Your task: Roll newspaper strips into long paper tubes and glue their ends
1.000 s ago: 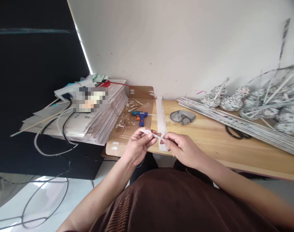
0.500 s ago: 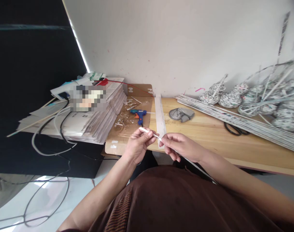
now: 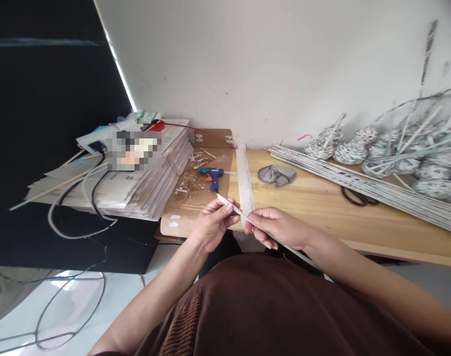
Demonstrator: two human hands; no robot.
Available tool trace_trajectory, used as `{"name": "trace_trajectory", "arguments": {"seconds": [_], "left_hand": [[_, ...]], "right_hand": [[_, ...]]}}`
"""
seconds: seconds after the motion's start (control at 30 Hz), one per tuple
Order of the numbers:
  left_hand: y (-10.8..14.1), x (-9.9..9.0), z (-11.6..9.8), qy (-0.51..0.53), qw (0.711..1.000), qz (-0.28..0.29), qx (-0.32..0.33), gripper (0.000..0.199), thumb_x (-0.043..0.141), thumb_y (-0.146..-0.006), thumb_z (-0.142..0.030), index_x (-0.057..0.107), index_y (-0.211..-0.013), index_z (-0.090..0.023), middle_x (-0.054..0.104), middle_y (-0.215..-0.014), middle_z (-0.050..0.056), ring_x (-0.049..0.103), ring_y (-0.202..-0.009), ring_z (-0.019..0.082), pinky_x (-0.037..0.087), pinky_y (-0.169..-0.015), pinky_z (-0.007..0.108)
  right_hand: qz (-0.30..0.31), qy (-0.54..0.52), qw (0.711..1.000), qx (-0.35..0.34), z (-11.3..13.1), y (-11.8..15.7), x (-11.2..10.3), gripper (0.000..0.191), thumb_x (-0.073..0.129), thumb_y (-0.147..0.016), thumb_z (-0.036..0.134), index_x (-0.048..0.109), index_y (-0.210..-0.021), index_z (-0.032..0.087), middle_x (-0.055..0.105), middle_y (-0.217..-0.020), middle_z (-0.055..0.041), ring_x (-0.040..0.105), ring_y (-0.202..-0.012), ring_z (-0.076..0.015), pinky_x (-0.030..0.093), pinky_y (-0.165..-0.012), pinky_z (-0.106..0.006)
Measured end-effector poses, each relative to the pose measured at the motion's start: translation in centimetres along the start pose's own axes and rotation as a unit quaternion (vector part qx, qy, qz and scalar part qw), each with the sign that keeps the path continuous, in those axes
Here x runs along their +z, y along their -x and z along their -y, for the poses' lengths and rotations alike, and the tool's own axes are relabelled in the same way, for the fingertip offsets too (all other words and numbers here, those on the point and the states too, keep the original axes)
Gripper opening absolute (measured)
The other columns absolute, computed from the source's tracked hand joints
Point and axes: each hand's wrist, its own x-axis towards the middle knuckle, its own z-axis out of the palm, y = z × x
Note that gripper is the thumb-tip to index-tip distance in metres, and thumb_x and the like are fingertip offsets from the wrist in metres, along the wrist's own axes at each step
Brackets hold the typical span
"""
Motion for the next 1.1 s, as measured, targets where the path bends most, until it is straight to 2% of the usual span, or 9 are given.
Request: {"name": "trace_trajectory", "arguments": {"seconds": [0.1,0.2,0.4,0.6,0.67,0.77,0.83,0.97,1.1], "left_hand": [[0.1,-0.4,0.1,-0.017,0.999,0.032,-0.022,0.026,0.079,-0.07,-0.025,0.071,-0.093,-0.016,0.071,-0.088,0.005,0.068,-0.075,0.013,0.055,-0.063,0.019],[0.1,-0.9,0.0,-0.059,0.997,0.031,-0.043,0.037,0.078,-0.071,-0.025,0.068,-0.106,-0.016,0.07,-0.098,0.008,0.069,-0.081,0.015,0.053,-0.061,0.019],[0.0,-1.4,-0.1,-0.075,0.994,-0.08,0.012,0.03,0.076,-0.072,-0.038,0.068,-0.082,-0.01,0.066,-0.073,0.004,0.062,-0.061,0.008,0.042,-0.046,0.014],[0.2,-0.6,0.0,-0.068,0.997,-0.028,0.037,0.028,0.08,-0.067,-0.029,0.072,-0.088,-0.013,0.066,-0.074,0.003,0.061,-0.067,0.008,0.047,-0.056,0.016],[0.2,-0.5,0.1,-0.078,0.996,-0.014,0.037,0.028,0.081,-0.065,-0.025,0.073,-0.09,-0.015,0.065,-0.074,0.002,0.061,-0.068,0.008,0.048,-0.057,0.016],[0.3,-0.7,0.3,-0.084,0.996,-0.003,0.04,0.02,0.081,-0.065,-0.023,0.072,-0.081,-0.014,0.064,-0.071,0.001,0.059,-0.064,0.007,0.047,-0.056,0.015],[0.3,-0.8,0.4,-0.081,0.996,-0.003,0.038,0.016,0.081,-0.066,-0.024,0.071,-0.074,-0.013,0.064,-0.069,0.001,0.058,-0.063,0.006,0.047,-0.056,0.015],[0.4,-1.0,0.3,-0.064,0.997,-0.015,0.032,0.017,0.081,-0.066,-0.026,0.072,-0.074,-0.014,0.066,-0.077,0.002,0.059,-0.066,0.007,0.048,-0.056,0.016],[0.5,-0.9,0.1,-0.052,0.998,0.005,0.03,0.017,0.079,-0.069,-0.024,0.073,-0.082,-0.015,0.068,-0.083,0.003,0.061,-0.07,0.009,0.049,-0.057,0.017]], "right_hand": [[0.037,-0.111,0.993,0.008,-0.4,-0.3,-0.2,0.038,0.052,-0.089,0.053,0.057,-0.083,0.015,0.043,-0.052,0.0067,0.039,-0.038,-0.0058,0.03,-0.036,-0.018],[-0.005,-0.102,0.995,-0.016,-0.5,-0.3,-0.3,0.039,0.054,-0.088,0.053,0.059,-0.084,0.014,0.045,-0.054,0.0059,0.042,-0.04,-0.0055,0.031,-0.036,-0.017],[-0.112,0.049,0.992,-0.033,-0.5,0.0,-0.1,0.04,0.045,-0.092,0.053,0.061,-0.088,0.016,0.047,-0.059,0.0046,0.045,-0.041,-0.0062,0.033,-0.038,-0.018],[-0.189,0.234,0.949,-0.093,-0.2,0.5,0.8,0.034,0.043,-0.094,0.045,0.065,-0.088,0.019,0.056,-0.06,0.0021,0.052,-0.048,-0.0091,0.04,-0.05,-0.021],[-0.168,0.231,0.955,-0.076,-0.1,0.6,1.0,0.035,0.042,-0.094,0.046,0.064,-0.087,0.019,0.056,-0.059,0.0019,0.052,-0.047,-0.0087,0.04,-0.048,-0.021],[-0.066,0.133,0.989,0.002,-0.1,0.6,0.8,0.041,0.038,-0.094,0.051,0.059,-0.084,0.017,0.051,-0.054,0.004,0.045,-0.039,-0.0069,0.034,-0.039,-0.019],[-0.007,0.069,0.997,0.033,-0.1,0.5,0.6,0.042,0.039,-0.093,0.054,0.056,-0.082,0.017,0.046,-0.05,0.0059,0.041,-0.036,-0.0063,0.029,-0.035,-0.017],[0.003,0.029,0.999,0.036,-0.2,0.6,0.3,0.042,0.045,-0.091,0.056,0.056,-0.082,0.016,0.046,-0.049,0.0064,0.042,-0.036,-0.0056,0.029,-0.033,-0.016],[0.063,-0.106,0.991,0.052,-0.5,0.5,0.1,0.037,0.048,-0.09,0.051,0.054,-0.078,0.016,0.039,-0.044,0.0083,0.035,-0.032,-0.006,0.026,-0.031,-0.017]]}}
